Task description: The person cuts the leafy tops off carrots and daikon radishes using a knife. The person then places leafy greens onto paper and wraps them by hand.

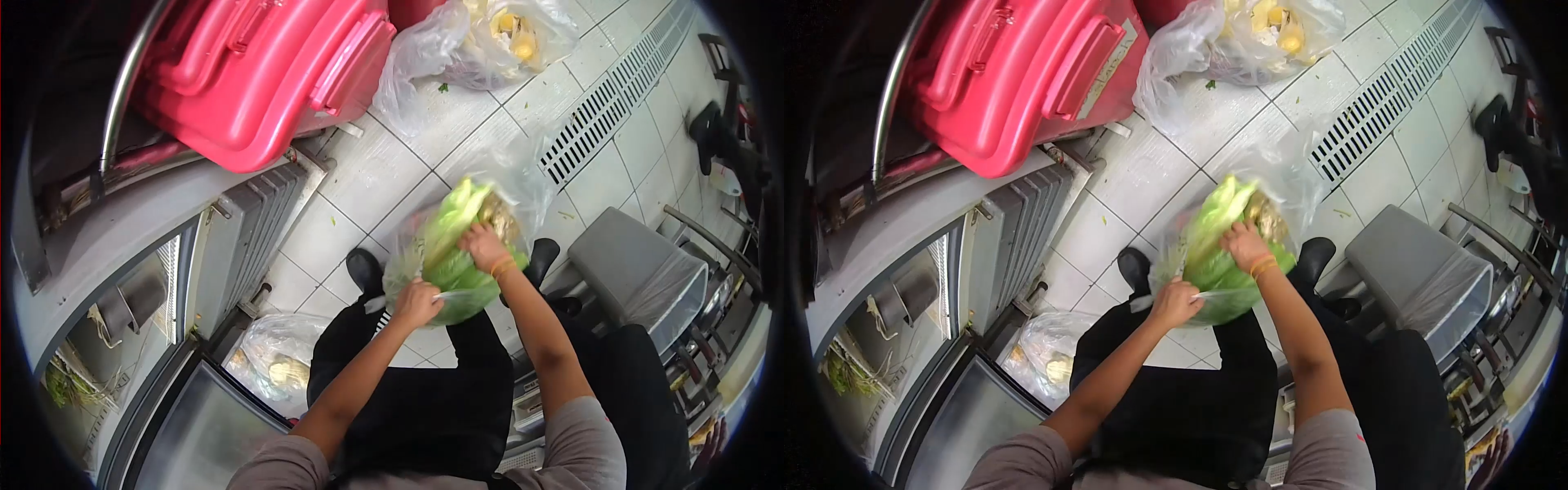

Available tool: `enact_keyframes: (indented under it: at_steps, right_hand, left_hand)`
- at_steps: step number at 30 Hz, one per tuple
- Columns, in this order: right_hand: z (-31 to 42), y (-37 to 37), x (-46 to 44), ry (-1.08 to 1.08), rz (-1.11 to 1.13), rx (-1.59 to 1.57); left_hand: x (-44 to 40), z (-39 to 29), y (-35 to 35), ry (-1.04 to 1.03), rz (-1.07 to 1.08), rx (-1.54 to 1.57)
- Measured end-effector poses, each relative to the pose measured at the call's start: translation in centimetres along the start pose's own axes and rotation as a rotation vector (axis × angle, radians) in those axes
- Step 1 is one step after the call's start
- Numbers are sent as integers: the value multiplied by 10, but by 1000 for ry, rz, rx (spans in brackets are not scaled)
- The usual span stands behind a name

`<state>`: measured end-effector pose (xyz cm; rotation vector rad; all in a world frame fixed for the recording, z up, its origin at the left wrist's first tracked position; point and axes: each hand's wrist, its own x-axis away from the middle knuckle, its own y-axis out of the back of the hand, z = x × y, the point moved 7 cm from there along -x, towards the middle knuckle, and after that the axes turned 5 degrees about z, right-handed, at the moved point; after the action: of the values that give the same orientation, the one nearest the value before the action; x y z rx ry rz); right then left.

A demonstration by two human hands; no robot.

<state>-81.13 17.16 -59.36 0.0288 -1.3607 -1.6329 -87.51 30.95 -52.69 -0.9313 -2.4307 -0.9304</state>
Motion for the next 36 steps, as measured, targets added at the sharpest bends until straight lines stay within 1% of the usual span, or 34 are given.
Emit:
enact_keyframes:
  at_steps: [1,2,4,5,6,7,8,9,10,11,12,14,16,18,21,23,25,26,28,29,30,31,32,33,34,35,36]
  right_hand:
    - [16,12,14,70,-37,-6]
    - [27,21,24,72,-37,-3]
    - [51,49,36,163,7,4]
    - [54,70,37,170,6,13]
    - [53,90,40,85,42,31]
    - [53,110,44,2,82,43]
    - [54,135,47,11,86,40]
    - [47,165,46,-45,53,-76]
    - [39,183,43,-106,20,-191]
    - [39,201,34,-62,-130,-208]
    - [40,215,23,-19,-282,-222]
    - [37,216,-19,27,-389,-197]
    - [29,200,-77,-8,-331,-106]
    - [14,191,-130,-54,-358,-94]
    - [-7,182,-197,-72,-384,-31]
    - [-11,174,-217,-73,-391,-4]
    - [-4,184,-200,-76,-953,67]
    - [1,170,-196,-71,-943,63]
    - [-5,125,-175,-169,-742,-359]
    - [3,89,-164,-83,-553,-507]
    - [11,25,-161,16,-161,-524]
    - [18,-31,-142,-141,114,-538]
    - [38,-55,-111,7,327,-463]
    - [50,-82,-89,77,376,-384]
    - [59,-92,-62,10,267,-95]
    - [57,-116,-44,-143,360,-164]
    - [56,-123,-41,-145,359,-163]
  left_hand:
    - [6,19,-9,46,124,-129]
    - [11,35,-12,46,120,-126]
    - [20,49,-27,-18,325,-370]
    - [20,57,-28,24,429,-417]
    - [21,68,-24,30,426,-413]
    - [25,82,-18,41,377,-463]
    - [27,97,-15,52,326,-514]
    - [31,115,-19,59,332,-508]
    - [32,131,-25,8,315,-645]
    - [30,139,-28,-49,294,-783]
    - [25,137,-25,-51,295,-779]
    - [19,139,-22,120,453,-674]
    - [18,144,-26,110,434,-653]
    - [14,133,-16,88,298,-605]
    - [4,131,-15,58,285,-601]
    - [-7,131,-10,79,304,-603]
    - [-14,142,-13,116,319,-594]
    - [-16,147,-15,117,311,-600]
    - [-16,149,-15,113,298,-604]
    - [-14,149,-15,111,321,-635]
    - [-12,148,-17,109,343,-665]
    - [-10,146,-18,106,339,-661]
    - [-4,144,-26,89,416,-618]
    - [6,141,-36,73,497,-575]
    - [11,133,-36,72,498,-574]
    - [18,120,-37,16,571,-577]
    - [25,110,-42,-42,644,-579]
